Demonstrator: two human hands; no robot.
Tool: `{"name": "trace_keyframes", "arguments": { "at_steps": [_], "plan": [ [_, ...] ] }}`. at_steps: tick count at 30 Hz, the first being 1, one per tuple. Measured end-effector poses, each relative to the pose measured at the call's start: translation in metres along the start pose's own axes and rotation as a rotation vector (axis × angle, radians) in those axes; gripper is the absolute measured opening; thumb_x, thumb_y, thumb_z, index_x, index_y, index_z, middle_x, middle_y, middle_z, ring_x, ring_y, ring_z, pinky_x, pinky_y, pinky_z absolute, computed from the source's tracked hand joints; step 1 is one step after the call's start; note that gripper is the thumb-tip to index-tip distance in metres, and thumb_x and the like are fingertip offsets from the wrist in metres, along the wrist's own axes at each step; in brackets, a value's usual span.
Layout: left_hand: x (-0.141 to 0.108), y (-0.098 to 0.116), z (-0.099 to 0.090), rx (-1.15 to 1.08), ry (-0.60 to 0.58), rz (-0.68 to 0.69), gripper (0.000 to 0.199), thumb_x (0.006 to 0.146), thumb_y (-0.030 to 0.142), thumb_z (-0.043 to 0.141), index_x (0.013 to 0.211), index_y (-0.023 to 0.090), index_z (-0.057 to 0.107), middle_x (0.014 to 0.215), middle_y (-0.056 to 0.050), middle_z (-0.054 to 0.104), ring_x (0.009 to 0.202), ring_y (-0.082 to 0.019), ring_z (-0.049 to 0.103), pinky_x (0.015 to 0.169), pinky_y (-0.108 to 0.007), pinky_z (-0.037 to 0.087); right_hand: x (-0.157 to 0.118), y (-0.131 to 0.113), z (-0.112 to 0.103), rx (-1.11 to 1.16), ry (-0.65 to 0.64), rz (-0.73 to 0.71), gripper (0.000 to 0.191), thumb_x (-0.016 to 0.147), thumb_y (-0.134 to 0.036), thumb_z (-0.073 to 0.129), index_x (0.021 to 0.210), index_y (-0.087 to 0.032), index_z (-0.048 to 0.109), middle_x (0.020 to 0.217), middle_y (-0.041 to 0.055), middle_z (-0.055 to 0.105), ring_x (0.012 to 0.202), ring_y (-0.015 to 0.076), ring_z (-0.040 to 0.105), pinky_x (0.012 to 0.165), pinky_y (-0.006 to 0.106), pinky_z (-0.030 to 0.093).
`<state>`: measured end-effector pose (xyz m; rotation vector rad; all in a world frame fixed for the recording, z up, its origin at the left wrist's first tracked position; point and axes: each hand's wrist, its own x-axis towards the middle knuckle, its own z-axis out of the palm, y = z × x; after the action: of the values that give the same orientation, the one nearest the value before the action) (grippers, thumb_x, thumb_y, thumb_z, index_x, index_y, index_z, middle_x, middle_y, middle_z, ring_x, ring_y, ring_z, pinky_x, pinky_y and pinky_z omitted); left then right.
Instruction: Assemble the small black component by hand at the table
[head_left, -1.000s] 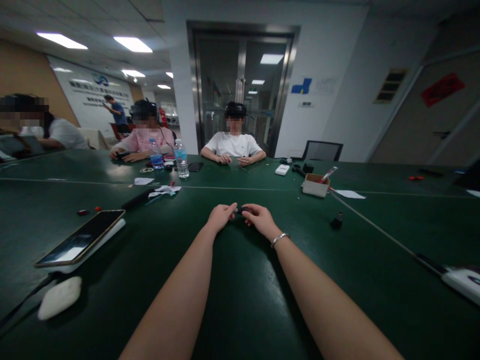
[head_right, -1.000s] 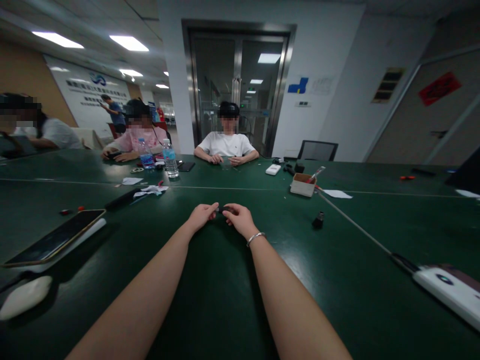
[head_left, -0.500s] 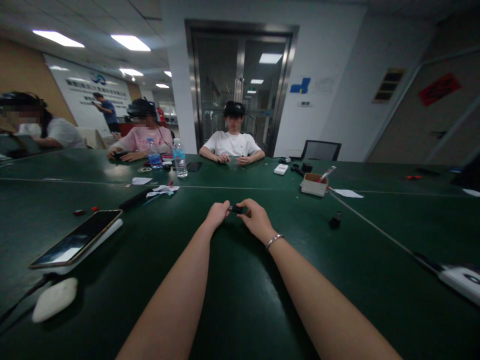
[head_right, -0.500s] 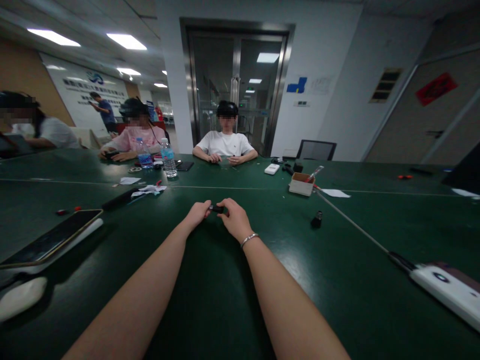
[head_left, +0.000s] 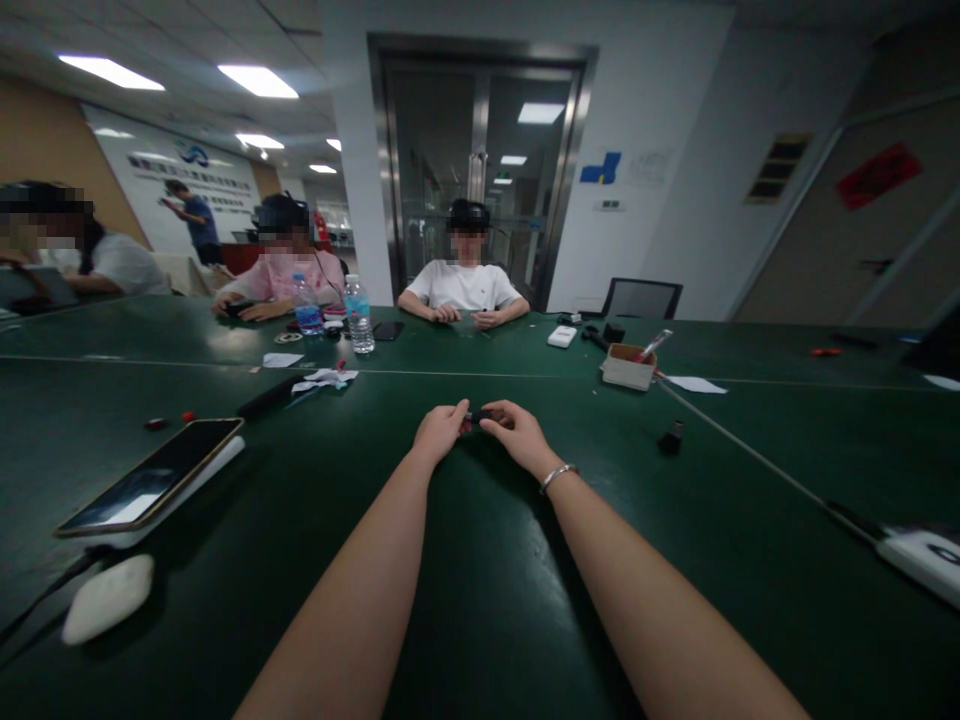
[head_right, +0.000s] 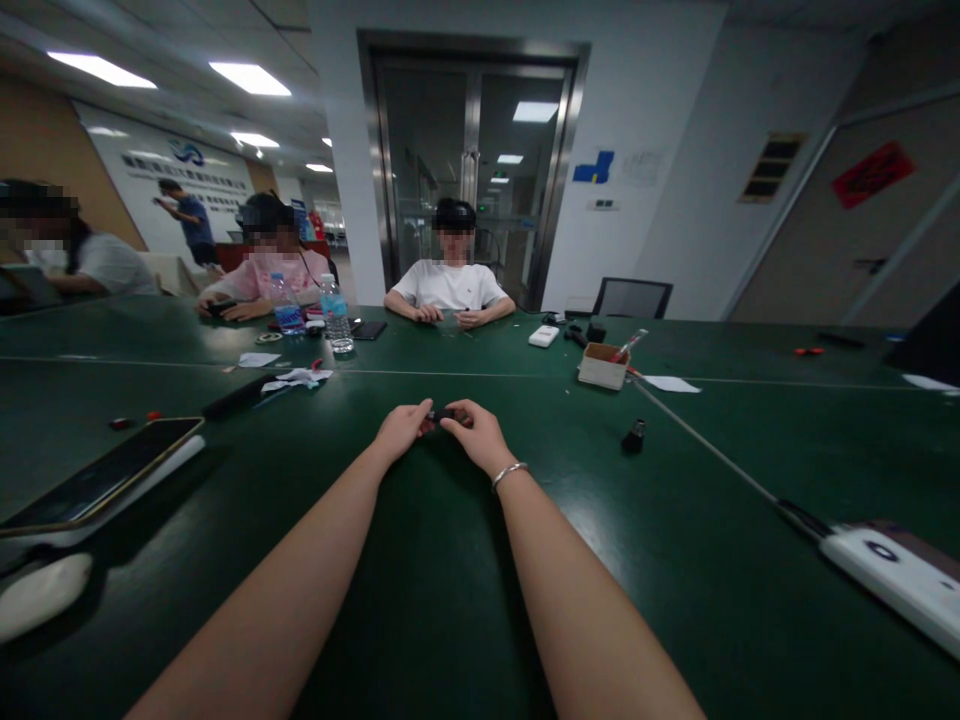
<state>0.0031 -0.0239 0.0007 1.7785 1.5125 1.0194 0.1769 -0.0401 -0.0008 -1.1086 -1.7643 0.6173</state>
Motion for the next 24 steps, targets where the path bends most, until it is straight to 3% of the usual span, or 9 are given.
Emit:
{"name": "trace_keyframes", "arguments": {
  "at_steps": [3,9,15,24],
  "plan": [
    [-0.0002,-0.0009,0.0026,-0.058,-0.008,0.04,0.051,0.081,0.06,0.041,0.077,0.017,0.068,0.065,-0.002,0.063,0.056,-0.014,0.054,0.056,-0.026,0.038,0.0024,0.0035,-0.0015,0.116,-0.01,0.071,0.028,0.076,-0.033,0.064,0.099,-0.016,0.067,0.087,0.0056,0.069,0.078,0.0158,0.062,0.076,0.031,0.048],
    [0.0011,-0.0055,0.0063,-0.227,-0.04,0.151,0.03,0.075,0.041,0.061,0.097,0.02,0.065,0.081,-0.003,0.067,0.067,-0.013,0.06,0.065,-0.026,0.045,0.005,0.0022,-0.0032,0.244,-0.005,0.209,0.022,0.079,-0.028,0.061,0.095,-0.014,0.067,0.09,0.0079,0.071,0.079,0.0167,0.067,0.077,0.031,0.051],
    [-0.0001,-0.0052,0.0026,-0.144,-0.109,0.142,0.031,0.077,0.046,0.057,0.088,0.018,0.066,0.076,-0.004,0.068,0.067,-0.015,0.06,0.067,-0.027,0.045,0.0045,0.0055,-0.0049,0.264,-0.013,0.209,0.021,0.078,-0.028,0.064,0.094,-0.015,0.067,0.091,0.0084,0.072,0.082,0.0174,0.068,0.08,0.032,0.052],
    [0.0011,-0.0053,0.0021,-0.067,-0.126,0.071,0.053,0.08,0.062,0.041,0.07,0.016,0.066,0.058,-0.003,0.062,0.054,-0.014,0.055,0.058,-0.026,0.04,0.0031,0.0058,-0.0054,0.251,-0.037,0.115,0.024,0.074,-0.022,0.065,0.097,-0.016,0.065,0.093,0.0076,0.07,0.087,0.0168,0.066,0.085,0.034,0.05]
  ]
}}
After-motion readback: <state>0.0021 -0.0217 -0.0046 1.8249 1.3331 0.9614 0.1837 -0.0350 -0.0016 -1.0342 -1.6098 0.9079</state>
